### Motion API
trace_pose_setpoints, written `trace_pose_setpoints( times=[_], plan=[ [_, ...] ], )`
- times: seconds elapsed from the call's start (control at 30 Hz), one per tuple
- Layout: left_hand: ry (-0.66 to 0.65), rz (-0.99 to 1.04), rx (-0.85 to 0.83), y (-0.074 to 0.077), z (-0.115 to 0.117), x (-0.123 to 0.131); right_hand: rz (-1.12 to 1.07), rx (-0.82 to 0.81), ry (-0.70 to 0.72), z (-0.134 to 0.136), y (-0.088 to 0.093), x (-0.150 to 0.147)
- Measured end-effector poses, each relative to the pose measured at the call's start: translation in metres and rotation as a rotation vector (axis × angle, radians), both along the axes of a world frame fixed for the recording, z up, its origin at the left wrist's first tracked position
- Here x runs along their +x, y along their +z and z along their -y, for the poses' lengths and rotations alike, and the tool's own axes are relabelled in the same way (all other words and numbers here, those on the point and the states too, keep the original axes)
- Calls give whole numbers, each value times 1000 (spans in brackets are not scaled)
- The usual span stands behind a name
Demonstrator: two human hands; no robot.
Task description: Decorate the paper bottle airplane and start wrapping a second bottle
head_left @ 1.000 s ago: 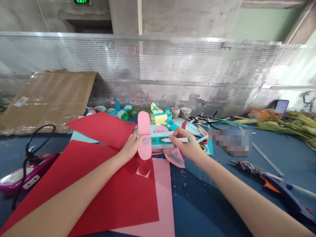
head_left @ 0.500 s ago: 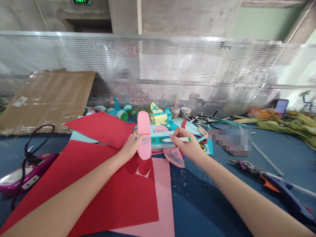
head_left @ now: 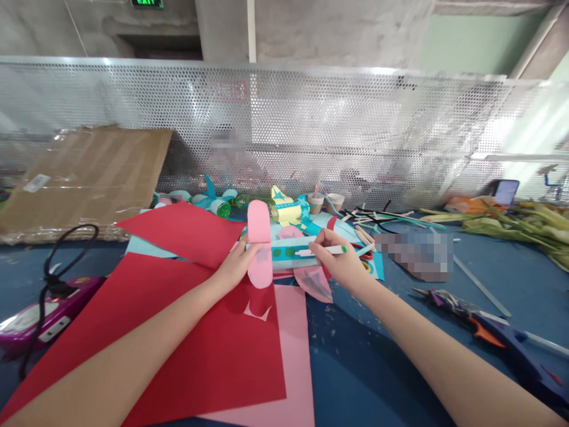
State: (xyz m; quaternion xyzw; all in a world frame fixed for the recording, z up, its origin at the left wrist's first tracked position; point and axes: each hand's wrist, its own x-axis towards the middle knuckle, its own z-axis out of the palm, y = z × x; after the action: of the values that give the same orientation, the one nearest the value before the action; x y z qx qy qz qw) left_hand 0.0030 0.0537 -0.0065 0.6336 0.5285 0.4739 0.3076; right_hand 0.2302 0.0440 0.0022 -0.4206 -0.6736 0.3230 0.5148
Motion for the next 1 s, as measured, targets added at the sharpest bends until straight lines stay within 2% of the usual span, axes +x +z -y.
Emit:
trace_pose_setpoints(
  times=[0.3,0.5,0.6,0.67,0.87,1.0],
  plan=[
    [6,-8,-21,2,3,0,-36,-5,26,-1,-3,1],
    [18,-22,-25,4,3,0,-452,-89,-55,-10,4,7],
    [21,-32,-24,4,3,0,-535,-151,-53,-13,4,8],
    [7,-32,-15,3,2,0,-489,-129,-54,-13,2,8],
    [40,-47,-21,-3,-4,-2,-163,5,-57,-5,2,5],
    [36,-40,0,-8,-9,-5,-113,21,-72,-4,2,4]
  ],
)
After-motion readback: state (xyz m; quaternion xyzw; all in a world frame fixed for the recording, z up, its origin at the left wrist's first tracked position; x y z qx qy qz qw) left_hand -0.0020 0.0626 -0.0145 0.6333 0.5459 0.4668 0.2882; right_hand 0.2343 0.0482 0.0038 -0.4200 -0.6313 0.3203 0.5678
